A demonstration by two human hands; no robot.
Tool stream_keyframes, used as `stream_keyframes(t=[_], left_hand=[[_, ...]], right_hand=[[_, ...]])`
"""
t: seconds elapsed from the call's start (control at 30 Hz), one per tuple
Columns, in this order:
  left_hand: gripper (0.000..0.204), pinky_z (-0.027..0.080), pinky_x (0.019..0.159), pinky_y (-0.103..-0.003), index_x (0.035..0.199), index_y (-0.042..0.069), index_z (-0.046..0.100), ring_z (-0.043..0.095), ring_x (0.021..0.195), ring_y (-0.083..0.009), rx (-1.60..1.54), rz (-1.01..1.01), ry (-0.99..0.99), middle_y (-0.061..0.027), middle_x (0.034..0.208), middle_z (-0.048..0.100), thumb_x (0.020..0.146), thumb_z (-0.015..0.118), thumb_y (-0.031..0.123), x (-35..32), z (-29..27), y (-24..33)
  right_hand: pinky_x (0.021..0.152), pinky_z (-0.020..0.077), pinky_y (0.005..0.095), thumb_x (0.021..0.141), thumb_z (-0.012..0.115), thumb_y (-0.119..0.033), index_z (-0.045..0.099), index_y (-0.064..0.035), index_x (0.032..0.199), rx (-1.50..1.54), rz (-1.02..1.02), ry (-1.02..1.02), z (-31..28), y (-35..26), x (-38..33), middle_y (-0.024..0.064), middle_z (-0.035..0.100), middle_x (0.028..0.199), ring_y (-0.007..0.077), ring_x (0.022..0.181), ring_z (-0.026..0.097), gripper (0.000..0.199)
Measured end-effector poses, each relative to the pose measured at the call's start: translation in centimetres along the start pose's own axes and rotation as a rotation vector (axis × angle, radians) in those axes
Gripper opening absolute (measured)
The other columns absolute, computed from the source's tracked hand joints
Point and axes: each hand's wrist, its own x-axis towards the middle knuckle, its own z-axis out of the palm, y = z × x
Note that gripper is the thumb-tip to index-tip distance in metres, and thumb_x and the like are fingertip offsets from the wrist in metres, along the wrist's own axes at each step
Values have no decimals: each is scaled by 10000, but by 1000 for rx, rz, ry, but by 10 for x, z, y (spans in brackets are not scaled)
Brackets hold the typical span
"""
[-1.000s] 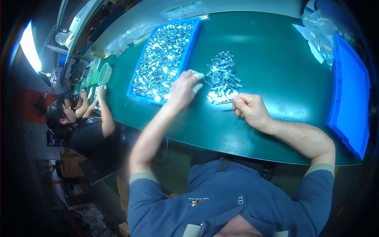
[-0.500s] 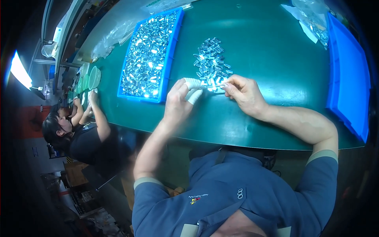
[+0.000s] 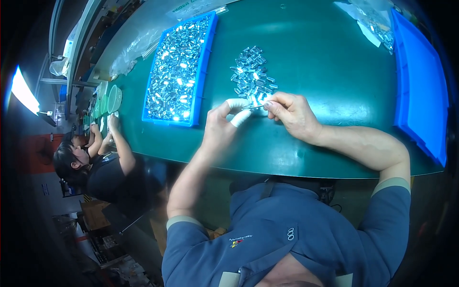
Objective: The person inserts small metal components into plastic connector housings by hand at a manual workstation.
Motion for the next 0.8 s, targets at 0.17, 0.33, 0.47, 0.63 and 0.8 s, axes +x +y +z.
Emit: stream_keyframes(t=[0.17, 0.33, 0.47, 0.63, 0.8], left_hand=[[199, 554, 783, -286, 1070, 4, 724, 707, 877, -140, -38, 117, 10, -74, 966, 755, 892, 772, 80, 1, 10, 13], [193, 556, 765, -295, 1074, 17, 736, 715, 864, -153, -8, 174, 26, -89, 962, 763, 886, 763, 54, 4, 24, 9], [179, 553, 733, -292, 1058, 26, 740, 714, 849, -156, -10, 233, 89, -82, 956, 758, 883, 766, 50, 7, 27, 8], [159, 534, 671, -333, 995, 26, 724, 698, 768, -252, 162, 342, 59, -119, 868, 714, 851, 783, 54, 20, 4, 14], [153, 561, 765, -318, 1025, 28, 729, 724, 818, -170, 539, 247, 372, -121, 895, 750, 896, 762, 102, 66, -80, -37]], right_hand=[[576, 471, 254, 1050, 582, -280, 686, -17, 878, -63, 29, -128, -2, -5, -3, 22, 647, 716, 80, 645, 584, 331], [528, 440, 239, 1065, 556, -316, 674, -24, 833, -47, 29, -80, 1, -6, -4, 19, 636, 672, 68, 588, 559, 391], [531, 441, 226, 1071, 541, -317, 667, -20, 828, -24, 57, -33, 3, -2, -1, 14, 634, 667, 59, 580, 554, 404], [543, 446, 221, 1077, 518, -329, 664, -24, 834, 61, 60, 51, -4, 0, -3, 13, 630, 675, 57, 592, 561, 416], [532, 450, 244, 1071, 528, -350, 664, -27, 804, 75, 44, 80, 1, -1, 1, 22, 625, 648, 71, 577, 564, 440]])
